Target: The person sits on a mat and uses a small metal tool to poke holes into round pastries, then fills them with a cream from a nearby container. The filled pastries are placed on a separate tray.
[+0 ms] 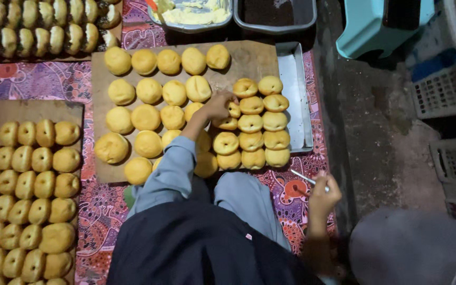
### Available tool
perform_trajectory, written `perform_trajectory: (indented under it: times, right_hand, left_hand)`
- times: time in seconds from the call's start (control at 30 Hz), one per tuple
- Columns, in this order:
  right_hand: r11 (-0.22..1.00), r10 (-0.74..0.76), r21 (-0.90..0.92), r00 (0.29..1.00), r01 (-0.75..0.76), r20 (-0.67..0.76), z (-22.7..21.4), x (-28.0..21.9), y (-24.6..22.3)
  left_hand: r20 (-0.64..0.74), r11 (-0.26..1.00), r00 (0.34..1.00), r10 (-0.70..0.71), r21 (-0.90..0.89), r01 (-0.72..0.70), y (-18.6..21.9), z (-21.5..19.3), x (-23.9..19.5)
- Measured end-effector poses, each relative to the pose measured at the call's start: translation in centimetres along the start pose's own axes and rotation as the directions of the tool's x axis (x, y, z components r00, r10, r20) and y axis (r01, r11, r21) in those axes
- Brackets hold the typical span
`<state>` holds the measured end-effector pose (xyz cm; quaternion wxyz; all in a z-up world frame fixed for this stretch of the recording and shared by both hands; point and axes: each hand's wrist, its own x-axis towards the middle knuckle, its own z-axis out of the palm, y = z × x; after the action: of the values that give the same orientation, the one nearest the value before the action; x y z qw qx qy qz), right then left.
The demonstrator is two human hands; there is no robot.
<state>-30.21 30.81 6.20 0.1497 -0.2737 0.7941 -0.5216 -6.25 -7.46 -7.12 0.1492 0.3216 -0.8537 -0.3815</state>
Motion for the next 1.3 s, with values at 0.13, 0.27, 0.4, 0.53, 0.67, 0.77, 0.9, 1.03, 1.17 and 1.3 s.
perform_trajectory:
  times: [0.13,0.27,0.4,0.53,0.67,0.77,0.9,1.03,1.17,1.3]
  right_hand:
    - [1.0,0.007,0.001,1.0,-0.007,0.016,-1.4,0.0,2.3]
    - [0.992,0.124,0.023,0.992,-0.124,0.033,-1.1,0.1,3.3]
    - [0.994,0.097,0.045,0.994,-0.1,0.048,-0.6,0.1,3.4]
    - [0.993,0.107,0.033,0.992,-0.109,0.063,0.0,-0.1,3.6]
    - [0.995,0.097,0.02,0.993,-0.099,0.065,0.1,0.3,4.2]
    - [0.992,0.128,0.003,0.991,-0.128,0.033,0.0,0.2,4.6]
    - [0.99,0.141,0.016,0.989,-0.142,0.05,0.3,-0.1,4.9]
    - [0.997,0.072,0.014,0.992,-0.074,0.103,1.4,-0.7,4.7]
    - [0.994,0.04,-0.109,0.989,-0.024,0.141,2.3,-1.5,3.9]
    - [0.971,0.163,0.108,0.926,-0.211,0.341,3.4,-2.8,0.4]
  left_hand:
    - [-0.145,0.999,0.989,-0.028,-0.031,0.023,-1.0,0.1,-1.6]
    - [-0.21,0.963,0.962,-0.173,-0.243,0.119,-0.8,-1.0,-3.4]
    - [-0.194,0.981,0.977,-0.09,-0.189,0.053,0.8,-1.4,-4.0]
    - [0.037,0.993,0.999,-0.003,-0.12,0.007,1.0,-3.0,-3.6]
    - [-0.093,0.966,0.977,-0.194,-0.191,0.174,-1.2,-5.0,0.6]
    - [-0.547,0.913,0.785,-0.292,0.083,0.398,-3.8,-5.8,5.9]
    - [-0.754,0.709,0.648,-0.109,0.398,0.583,-6.0,-5.8,9.6]
    - [-0.551,0.799,0.77,-0.321,0.279,0.533,-4.1,-4.6,9.6]
    - [-0.668,0.98,0.731,-0.139,-0.198,0.005,1.1,-3.0,5.3]
    - [-0.311,0.345,0.834,-0.456,-0.926,-0.157,7.7,-3.0,-2.5]
